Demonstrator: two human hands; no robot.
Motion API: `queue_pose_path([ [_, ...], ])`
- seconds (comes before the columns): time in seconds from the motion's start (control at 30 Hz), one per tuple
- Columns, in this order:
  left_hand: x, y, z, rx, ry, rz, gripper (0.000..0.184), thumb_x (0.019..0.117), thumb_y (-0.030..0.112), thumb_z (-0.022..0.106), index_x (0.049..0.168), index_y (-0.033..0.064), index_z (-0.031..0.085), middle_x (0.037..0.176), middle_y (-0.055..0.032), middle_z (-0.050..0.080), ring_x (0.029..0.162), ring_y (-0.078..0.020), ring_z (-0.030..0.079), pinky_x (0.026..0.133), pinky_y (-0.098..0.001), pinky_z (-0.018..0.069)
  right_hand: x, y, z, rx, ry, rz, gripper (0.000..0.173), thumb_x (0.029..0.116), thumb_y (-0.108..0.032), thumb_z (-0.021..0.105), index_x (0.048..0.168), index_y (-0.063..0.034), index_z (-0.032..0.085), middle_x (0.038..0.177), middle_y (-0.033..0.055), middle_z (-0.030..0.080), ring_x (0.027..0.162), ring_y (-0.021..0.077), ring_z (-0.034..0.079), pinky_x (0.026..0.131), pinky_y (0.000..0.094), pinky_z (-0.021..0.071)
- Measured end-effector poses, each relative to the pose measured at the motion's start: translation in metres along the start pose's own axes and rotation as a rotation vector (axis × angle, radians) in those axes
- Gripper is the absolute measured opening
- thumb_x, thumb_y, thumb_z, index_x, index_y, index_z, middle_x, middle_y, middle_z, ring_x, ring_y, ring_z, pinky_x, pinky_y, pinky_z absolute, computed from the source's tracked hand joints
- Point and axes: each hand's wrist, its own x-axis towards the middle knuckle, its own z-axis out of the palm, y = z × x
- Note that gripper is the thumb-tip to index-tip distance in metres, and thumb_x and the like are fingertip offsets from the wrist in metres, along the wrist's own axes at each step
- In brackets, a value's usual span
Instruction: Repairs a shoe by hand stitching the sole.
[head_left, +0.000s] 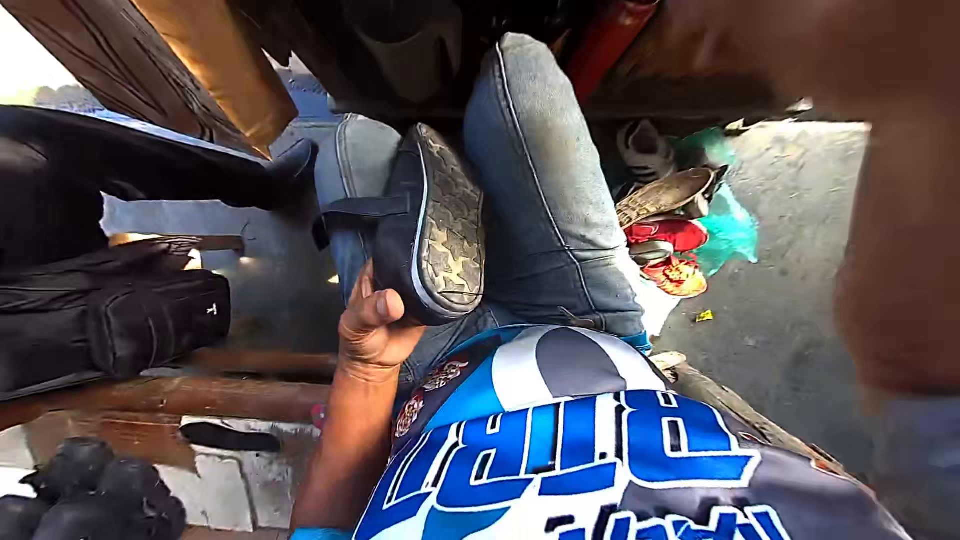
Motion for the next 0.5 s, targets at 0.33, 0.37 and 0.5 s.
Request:
queue_pose_path([
  [0.33,-0.003,-0.001,0.0,0.104,0.022,0.008,0.039,0.0821,0.021,0.081,0.118,0.0125,0.07,0.111,-0.0044,0.073,0.103,-0.0155,0.071,0.09,-0.0377,0.0594,-0.095,-0.06,0.1,0.435,-0.225,-0.367,0.034,0.0993,-0.017,0.062,0.126,0.0027,0.068,0.1,0.0018,0.07,0.087,0.0017,0.065,0.077,0.0169,0.0576],
  [0.37,-0.004,-0.002,0.0,0.109,0.027,0.014,0.039,0.0818,0.021,0.081,0.118,0.0126,0.07,0.11,-0.0042,0.074,0.102,-0.0153,0.071,0.09,-0.0373,0.0597,-0.096,-0.06,0.104,0.43,-0.225,-0.38,0.033,0.1001,-0.017,0.061,0.125,0.0027,0.069,0.1,0.0019,0.07,0.088,0.002,0.065,0.078,0.0172,0.0571],
  [0.5,-0.004,-0.004,-0.003,0.104,0.024,0.033,0.037,0.0818,0.019,0.081,0.115,0.0108,0.069,0.109,-0.0056,0.073,0.103,-0.0161,0.07,0.092,-0.0392,0.0584,-0.095,-0.061,0.113,0.41,-0.228,-0.399,0.031,0.1009,-0.016,0.058,0.123,0.0012,0.071,0.099,0.002,0.07,0.089,0.0026,0.064,0.077,0.0169,0.0552],
])
